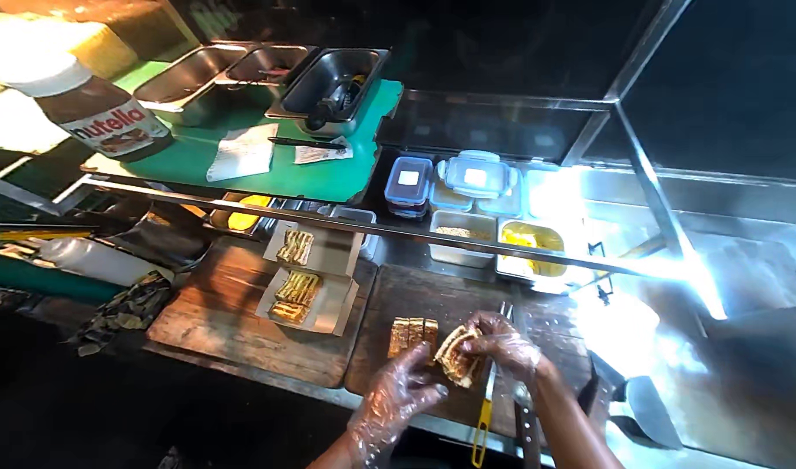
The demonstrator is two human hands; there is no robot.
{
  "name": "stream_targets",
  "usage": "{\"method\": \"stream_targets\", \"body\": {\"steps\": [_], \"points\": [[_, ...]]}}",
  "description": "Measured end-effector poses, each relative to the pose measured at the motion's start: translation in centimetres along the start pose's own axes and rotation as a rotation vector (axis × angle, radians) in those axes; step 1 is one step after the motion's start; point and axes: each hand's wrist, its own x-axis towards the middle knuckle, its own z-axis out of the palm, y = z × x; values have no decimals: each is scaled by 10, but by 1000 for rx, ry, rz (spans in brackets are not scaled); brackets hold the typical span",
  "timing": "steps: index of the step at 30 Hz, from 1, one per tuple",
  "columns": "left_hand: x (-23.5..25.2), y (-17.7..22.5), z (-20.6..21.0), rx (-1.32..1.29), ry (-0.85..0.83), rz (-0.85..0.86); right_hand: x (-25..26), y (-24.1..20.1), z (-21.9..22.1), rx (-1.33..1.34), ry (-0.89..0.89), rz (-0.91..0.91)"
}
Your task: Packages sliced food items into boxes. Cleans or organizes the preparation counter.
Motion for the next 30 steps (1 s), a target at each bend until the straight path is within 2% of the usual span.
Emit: {"method": "stream_targets", "body": {"steps": [2,4,6,8,12,15,16,18,19,20,22,24,28,30], "points": [[-1,2,0,-122,-9,65,8,-3,28,111,2,-66],[-4,-1,-11,-210,97,142,18,-1,67,209,14,-111],[-7,-2,-36,-214,254,169,35,5,109,240,52,-171],[-13,0,-77,-112,338,161,56,10,150,137,119,-243],[-15,9,-188,388,364,176,116,-4,221,-402,142,-289],[20,9,-258,670,351,384,167,-20,259,-1003,217,-362],[34,4,-272,776,311,394,182,-17,265,-1195,259,-366],[57,-8,-290,981,84,252,200,-6,270,-1469,282,-232],[65,-9,-295,1035,-70,159,201,-3,272,-1510,266,-97],[70,-10,-300,1064,-171,138,197,-3,276,-1491,255,34],[74,-11,-307,1124,-228,196,183,1,283,-1442,294,163],[80,-10,-315,1194,-241,232,176,7,293,-1449,375,180],[100,-5,-319,1295,-362,207,205,3,306,-1442,341,436],[105,1,-319,1310,-377,187,216,3,307,-1454,349,499]]}}
